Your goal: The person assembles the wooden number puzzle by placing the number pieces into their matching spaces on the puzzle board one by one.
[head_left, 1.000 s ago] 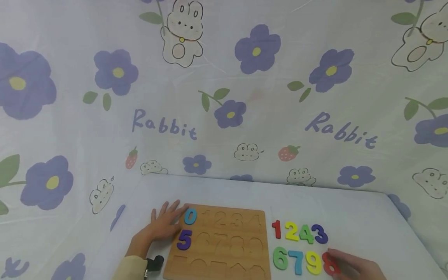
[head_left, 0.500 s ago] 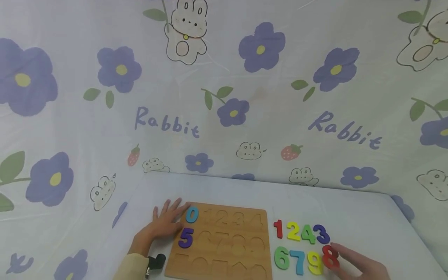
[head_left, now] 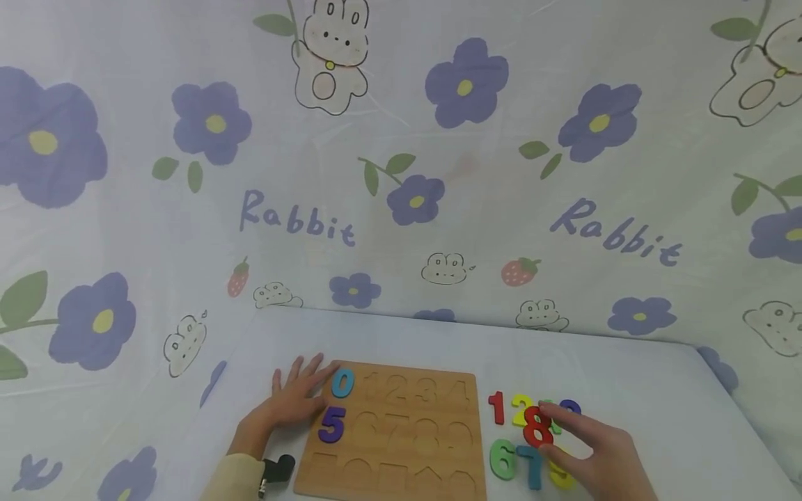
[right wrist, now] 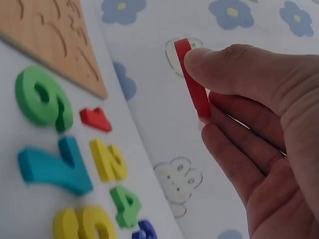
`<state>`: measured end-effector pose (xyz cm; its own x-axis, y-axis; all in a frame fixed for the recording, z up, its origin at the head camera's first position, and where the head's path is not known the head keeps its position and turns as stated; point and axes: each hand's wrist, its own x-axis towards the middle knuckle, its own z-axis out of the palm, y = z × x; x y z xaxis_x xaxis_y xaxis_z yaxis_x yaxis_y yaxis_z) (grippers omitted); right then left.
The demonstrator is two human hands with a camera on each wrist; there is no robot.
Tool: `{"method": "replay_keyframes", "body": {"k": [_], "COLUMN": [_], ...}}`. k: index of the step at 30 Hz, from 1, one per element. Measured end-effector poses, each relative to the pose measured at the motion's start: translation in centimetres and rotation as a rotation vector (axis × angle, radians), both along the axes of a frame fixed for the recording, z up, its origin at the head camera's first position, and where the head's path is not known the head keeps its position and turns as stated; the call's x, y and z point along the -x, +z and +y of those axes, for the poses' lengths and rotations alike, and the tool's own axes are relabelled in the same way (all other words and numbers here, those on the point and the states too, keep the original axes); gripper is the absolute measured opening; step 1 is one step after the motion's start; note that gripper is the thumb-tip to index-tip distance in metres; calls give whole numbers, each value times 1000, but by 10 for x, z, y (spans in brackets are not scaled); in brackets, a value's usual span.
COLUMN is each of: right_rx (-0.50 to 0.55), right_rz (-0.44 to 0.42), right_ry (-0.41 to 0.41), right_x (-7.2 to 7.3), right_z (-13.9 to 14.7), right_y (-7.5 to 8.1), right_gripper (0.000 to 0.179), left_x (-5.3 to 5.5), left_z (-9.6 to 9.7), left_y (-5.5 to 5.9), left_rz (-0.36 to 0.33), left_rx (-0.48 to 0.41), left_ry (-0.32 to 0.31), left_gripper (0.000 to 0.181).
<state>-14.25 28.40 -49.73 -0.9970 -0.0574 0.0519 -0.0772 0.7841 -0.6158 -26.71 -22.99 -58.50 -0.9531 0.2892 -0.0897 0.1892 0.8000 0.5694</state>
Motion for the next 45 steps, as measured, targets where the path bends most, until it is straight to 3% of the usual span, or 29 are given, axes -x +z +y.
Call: {"method": "replay_keyframes", "body": {"k": [6, 12, 25, 33, 39, 45], "right_rx": [52, 68, 130, 175, 191, 185], "right_rz": [64, 161, 183, 145, 98, 21], "right_ry": [41, 89, 214, 268, 266, 298], "right_x": [7, 16, 37, 44, 42, 47], "right_z": [-28, -49, -96, -113, -123, -131], "right_y": [14, 17, 17, 3, -21, -42], "right_gripper": [57, 58, 50, 43, 46, 49], "left_x": [1, 4, 5, 5, -2, 0], "left_z": [-2, -3, -2, -2, 2, 2], "left_y": [-5, -11, -13, -13, -1, -4], "left_rz": [8, 14, 25, 32, 30, 26], "left_rx": [-9, -11, -28, -35, -76, -32], "left_ry": [-1, 4, 9, 15, 1, 15], "left_gripper": [74, 75, 75, 75, 75, 76]}}
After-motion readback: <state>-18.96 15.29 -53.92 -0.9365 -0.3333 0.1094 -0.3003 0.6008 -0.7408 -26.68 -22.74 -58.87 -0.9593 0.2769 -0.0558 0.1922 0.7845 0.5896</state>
